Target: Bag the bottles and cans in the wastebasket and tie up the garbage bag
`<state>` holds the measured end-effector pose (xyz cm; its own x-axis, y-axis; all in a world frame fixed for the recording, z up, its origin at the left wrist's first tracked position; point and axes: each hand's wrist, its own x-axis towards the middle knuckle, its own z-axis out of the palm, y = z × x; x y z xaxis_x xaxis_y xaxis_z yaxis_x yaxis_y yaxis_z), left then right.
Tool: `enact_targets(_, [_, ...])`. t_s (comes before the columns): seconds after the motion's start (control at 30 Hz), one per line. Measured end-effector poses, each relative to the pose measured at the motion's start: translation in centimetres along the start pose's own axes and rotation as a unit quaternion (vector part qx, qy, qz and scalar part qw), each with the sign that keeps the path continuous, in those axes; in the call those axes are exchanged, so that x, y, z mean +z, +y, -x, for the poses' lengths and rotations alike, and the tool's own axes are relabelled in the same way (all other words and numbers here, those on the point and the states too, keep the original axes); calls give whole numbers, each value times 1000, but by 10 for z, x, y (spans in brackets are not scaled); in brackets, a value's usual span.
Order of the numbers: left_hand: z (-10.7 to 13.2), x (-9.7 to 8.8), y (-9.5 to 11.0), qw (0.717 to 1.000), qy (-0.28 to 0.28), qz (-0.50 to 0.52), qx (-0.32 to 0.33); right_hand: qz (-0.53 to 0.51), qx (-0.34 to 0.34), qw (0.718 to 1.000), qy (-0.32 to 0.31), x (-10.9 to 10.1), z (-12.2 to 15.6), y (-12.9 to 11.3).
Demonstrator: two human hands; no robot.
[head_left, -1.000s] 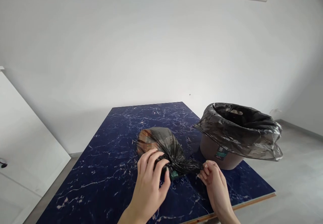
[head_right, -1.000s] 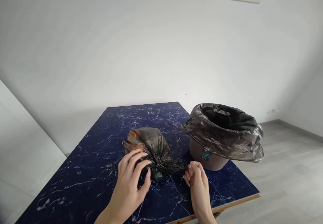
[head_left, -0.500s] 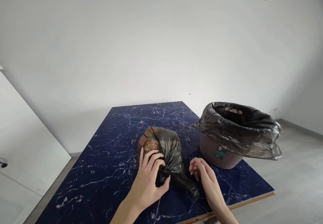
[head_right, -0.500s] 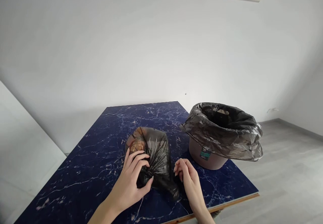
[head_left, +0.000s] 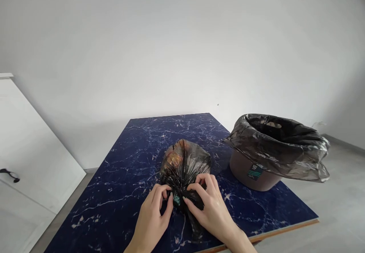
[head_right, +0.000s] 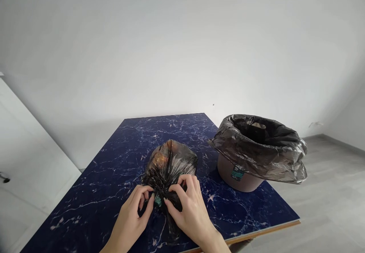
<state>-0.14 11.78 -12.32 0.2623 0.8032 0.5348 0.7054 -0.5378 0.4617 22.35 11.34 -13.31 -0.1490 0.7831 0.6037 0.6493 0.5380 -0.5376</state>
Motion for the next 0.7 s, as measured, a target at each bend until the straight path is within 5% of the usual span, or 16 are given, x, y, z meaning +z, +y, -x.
enact_targets(0.23, [4, 2, 4, 1000, -17, 14, -5, -68, 66, 994, -46, -5, -10, -8])
enact_targets(0.47, [7, 4, 2, 1000, -3, -24, -18, -263, 178, 945, -82, -26, -19, -19])
enact_targets(0.7, [9, 3, -9, 999, 27, -39, -15, -499, 312, 809, 10, -30, -8, -15])
